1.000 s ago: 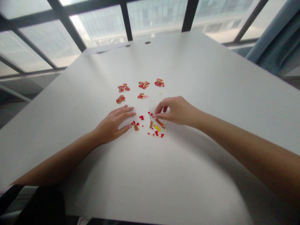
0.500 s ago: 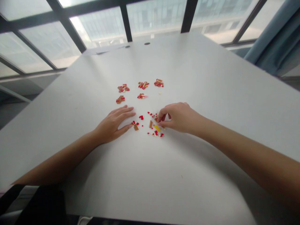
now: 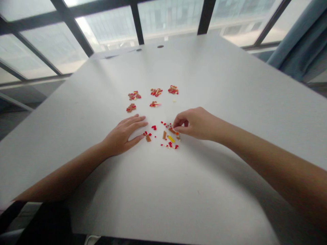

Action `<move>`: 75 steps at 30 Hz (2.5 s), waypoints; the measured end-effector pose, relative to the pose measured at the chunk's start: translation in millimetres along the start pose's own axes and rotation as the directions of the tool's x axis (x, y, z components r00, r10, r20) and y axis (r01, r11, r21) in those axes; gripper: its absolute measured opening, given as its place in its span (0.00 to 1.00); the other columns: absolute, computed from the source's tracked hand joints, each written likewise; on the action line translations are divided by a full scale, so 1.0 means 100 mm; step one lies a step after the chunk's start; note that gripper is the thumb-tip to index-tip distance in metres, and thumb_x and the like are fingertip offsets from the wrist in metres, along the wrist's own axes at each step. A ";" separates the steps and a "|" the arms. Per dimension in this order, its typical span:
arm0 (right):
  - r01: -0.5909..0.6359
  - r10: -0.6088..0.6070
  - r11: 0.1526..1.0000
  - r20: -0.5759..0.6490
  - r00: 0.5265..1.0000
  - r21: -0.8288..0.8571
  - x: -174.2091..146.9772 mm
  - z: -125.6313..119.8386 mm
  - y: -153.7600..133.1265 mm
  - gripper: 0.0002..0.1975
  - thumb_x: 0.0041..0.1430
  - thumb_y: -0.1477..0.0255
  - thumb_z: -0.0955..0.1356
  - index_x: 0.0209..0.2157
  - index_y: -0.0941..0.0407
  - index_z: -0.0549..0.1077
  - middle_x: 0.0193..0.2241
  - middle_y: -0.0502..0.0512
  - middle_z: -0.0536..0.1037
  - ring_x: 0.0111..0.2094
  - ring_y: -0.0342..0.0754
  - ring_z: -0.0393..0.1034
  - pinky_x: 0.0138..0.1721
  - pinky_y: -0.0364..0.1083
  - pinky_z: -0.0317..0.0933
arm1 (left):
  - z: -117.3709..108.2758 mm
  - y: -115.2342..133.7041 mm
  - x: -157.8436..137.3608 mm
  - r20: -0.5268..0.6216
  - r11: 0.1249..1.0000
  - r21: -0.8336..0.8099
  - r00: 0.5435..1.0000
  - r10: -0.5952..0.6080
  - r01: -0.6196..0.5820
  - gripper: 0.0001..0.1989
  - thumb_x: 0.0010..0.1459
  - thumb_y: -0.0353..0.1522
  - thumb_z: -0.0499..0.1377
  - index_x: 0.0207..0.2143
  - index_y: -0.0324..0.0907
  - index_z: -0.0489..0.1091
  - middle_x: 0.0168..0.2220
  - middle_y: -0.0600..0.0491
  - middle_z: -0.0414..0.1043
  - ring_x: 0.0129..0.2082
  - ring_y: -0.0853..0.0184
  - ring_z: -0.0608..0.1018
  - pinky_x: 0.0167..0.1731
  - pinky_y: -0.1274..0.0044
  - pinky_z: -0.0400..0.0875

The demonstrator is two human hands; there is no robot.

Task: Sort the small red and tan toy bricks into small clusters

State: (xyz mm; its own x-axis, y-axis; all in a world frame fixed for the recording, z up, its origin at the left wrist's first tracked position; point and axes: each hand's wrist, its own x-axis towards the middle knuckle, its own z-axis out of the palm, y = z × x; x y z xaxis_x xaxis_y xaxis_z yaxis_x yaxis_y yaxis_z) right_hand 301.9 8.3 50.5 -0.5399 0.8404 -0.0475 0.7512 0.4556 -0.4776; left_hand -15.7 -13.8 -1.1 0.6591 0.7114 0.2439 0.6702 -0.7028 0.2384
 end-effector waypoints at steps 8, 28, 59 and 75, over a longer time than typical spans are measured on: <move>0.011 -0.012 0.998 0.009 1.000 0.055 -0.01 0.02 -0.04 0.08 0.54 0.64 0.70 0.31 0.49 0.83 0.31 0.51 0.86 0.29 0.49 0.78 0.35 0.48 0.70 | 0.02 -0.01 0.00 -0.023 1.000 0.001 1.000 0.016 -0.016 0.22 0.74 0.41 0.55 0.63 0.38 0.71 0.69 0.38 0.69 0.73 0.45 0.67 0.70 0.50 0.65; -0.140 0.157 0.988 -0.406 0.900 0.071 0.91 0.03 0.70 0.05 0.54 0.72 0.74 0.34 0.55 0.83 0.34 0.55 0.86 0.37 0.51 0.80 0.47 0.51 0.71 | 0.04 -0.01 0.00 -0.046 0.999 -0.002 0.998 0.037 -0.037 0.21 0.74 0.40 0.56 0.63 0.40 0.70 0.69 0.37 0.70 0.72 0.45 0.68 0.69 0.50 0.67; -0.035 0.005 0.997 -0.404 0.915 -0.067 0.80 0.03 0.66 0.09 0.61 0.68 0.71 0.38 0.50 0.86 0.45 0.57 0.87 0.44 0.54 0.81 0.53 0.54 0.69 | 0.02 0.00 0.00 -0.032 1.000 -0.023 0.999 0.009 -0.009 0.21 0.74 0.40 0.57 0.63 0.42 0.71 0.69 0.39 0.70 0.73 0.46 0.67 0.70 0.50 0.65; 0.340 -0.329 0.940 -0.200 0.923 0.022 0.28 0.15 0.07 0.09 0.62 0.66 0.71 0.38 0.48 0.86 0.39 0.54 0.88 0.39 0.51 0.81 0.46 0.50 0.71 | 0.03 -0.02 -0.01 -0.137 0.996 -0.019 0.987 0.083 -0.086 0.17 0.73 0.35 0.57 0.60 0.41 0.73 0.64 0.38 0.75 0.69 0.49 0.73 0.67 0.52 0.70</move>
State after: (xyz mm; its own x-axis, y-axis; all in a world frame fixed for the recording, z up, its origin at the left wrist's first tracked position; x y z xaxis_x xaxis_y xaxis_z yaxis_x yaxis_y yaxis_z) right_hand 287.0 30.6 32.8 -0.6695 0.6842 0.2893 0.5140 0.7078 -0.4845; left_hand -16.8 -13.2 -4.2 0.6593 0.6433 0.3893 0.6047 -0.7613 0.2340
